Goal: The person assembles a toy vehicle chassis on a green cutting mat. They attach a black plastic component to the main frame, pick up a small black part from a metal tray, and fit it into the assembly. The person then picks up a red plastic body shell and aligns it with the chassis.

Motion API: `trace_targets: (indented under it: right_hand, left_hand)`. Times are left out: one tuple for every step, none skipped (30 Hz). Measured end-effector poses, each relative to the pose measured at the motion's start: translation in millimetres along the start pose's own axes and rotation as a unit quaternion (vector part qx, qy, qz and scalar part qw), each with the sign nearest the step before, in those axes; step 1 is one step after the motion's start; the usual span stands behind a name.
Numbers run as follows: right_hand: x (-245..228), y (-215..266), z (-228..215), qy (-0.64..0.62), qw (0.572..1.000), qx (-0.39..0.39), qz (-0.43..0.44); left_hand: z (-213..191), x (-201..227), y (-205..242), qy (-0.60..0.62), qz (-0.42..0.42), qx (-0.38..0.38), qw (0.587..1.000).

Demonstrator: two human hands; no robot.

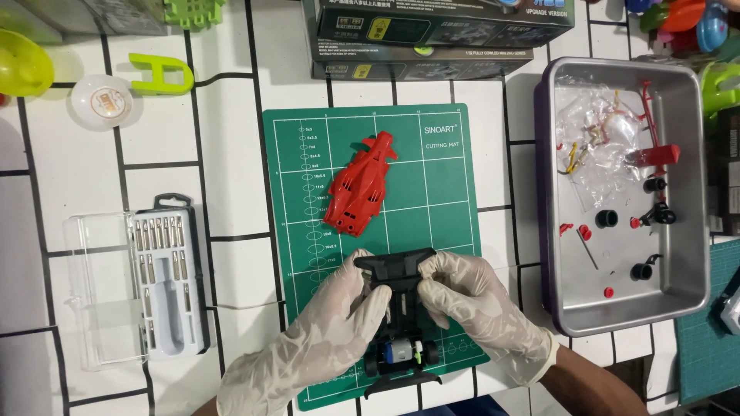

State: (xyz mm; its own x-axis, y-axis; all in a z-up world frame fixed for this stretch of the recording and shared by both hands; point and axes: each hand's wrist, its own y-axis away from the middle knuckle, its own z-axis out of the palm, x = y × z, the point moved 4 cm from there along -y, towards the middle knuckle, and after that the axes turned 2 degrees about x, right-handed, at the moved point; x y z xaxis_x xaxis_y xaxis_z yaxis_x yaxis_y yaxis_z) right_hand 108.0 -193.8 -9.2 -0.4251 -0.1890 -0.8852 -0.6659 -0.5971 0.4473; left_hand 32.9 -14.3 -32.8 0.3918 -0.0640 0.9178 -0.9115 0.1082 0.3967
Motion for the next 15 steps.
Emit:
trace_targets:
  right_hand:
    - [4.7, 1.2, -0.9, -0.003, 1.0, 0.017, -0.005]
    - [9.3, 2.6, -1.8, -0.007, 0.999, 0.035, -0.01]
    - [10.3, 2.8, -1.0, -0.007, 0.999, 0.035, -0.01]
    - [11.3, 3.3, -0.7, 0.003, 0.999, 0.045, -0.013]
    - [12.2, 3.8, -0.8, 0.014, 0.998, 0.056, -0.016]
    - [13.2, 4.5, -0.4, 0.014, 0.998, 0.057, -0.017]
    - [15.4, 5.4, -0.7, 0.001, 0.998, 0.064, -0.001]
    - [17.6, 6.0, -0.8, -0.012, 0.997, 0.07, 0.015]
    - [16.3, 6.0, 0.1, -0.012, 0.997, 0.071, 0.013]
    - [16.0, 6.0, 1.6, -0.042, 0.997, 0.067, 0.023]
    - [15.7, 5.8, 3.2, -0.072, 0.995, 0.063, 0.033]
    - [13.7, 5.4, 3.9, -0.072, 0.995, 0.063, 0.033]
    - [11.6, 5.0, 3.2, -0.048, 0.995, 0.078, 0.031]
    - [9.7, 4.8, 2.9, -0.025, 0.995, 0.094, 0.029]
    - [11.1, 4.7, 2.8, -0.025, 0.995, 0.093, 0.029]
  left_hand:
    - [-0.6, 3.5, 0.1, 0.001, -0.008, -0.013, 1.0]
    - [-1.0, 7.2, 0.2, 0.002, -0.016, -0.027, 0.999]
    - [-1.5, 10.3, -0.2, 0.002, -0.016, -0.027, 1.0]
    - [-1.7, 11.5, -0.3, 0.018, -0.037, -0.028, 0.999]
    - [-1.6, 12.9, -0.4, 0.034, -0.058, -0.03, 0.997]
    - [0.0, 9.5, -0.3, 0.034, -0.057, -0.03, 0.997]
    - [0.6, 7.8, -0.4, 0.032, -0.039, -0.017, 0.999]
    - [0.9, 5.9, -0.5, 0.029, -0.02, -0.003, 0.999]
    - [0.5, 6.4, -1.1, 0.028, -0.019, -0.003, 0.999]
    - [0.5, 6.8, -1.5, 0.02, -0.018, -0.009, 1.0]
    - [0.4, 7.2, -2.0, 0.012, -0.017, -0.015, 1.0]
    - [-0.2, 9.5, -1.9, 0.011, -0.017, -0.015, 1.0]
    - [-0.3, 10.8, -1.8, 0.011, -0.029, -0.02, 0.999]
    - [-0.5, 12.0, -1.2, 0.011, -0.041, -0.025, 0.999]
    - [-0.4, 12.5, -0.5, 0.01, -0.041, -0.025, 0.999]
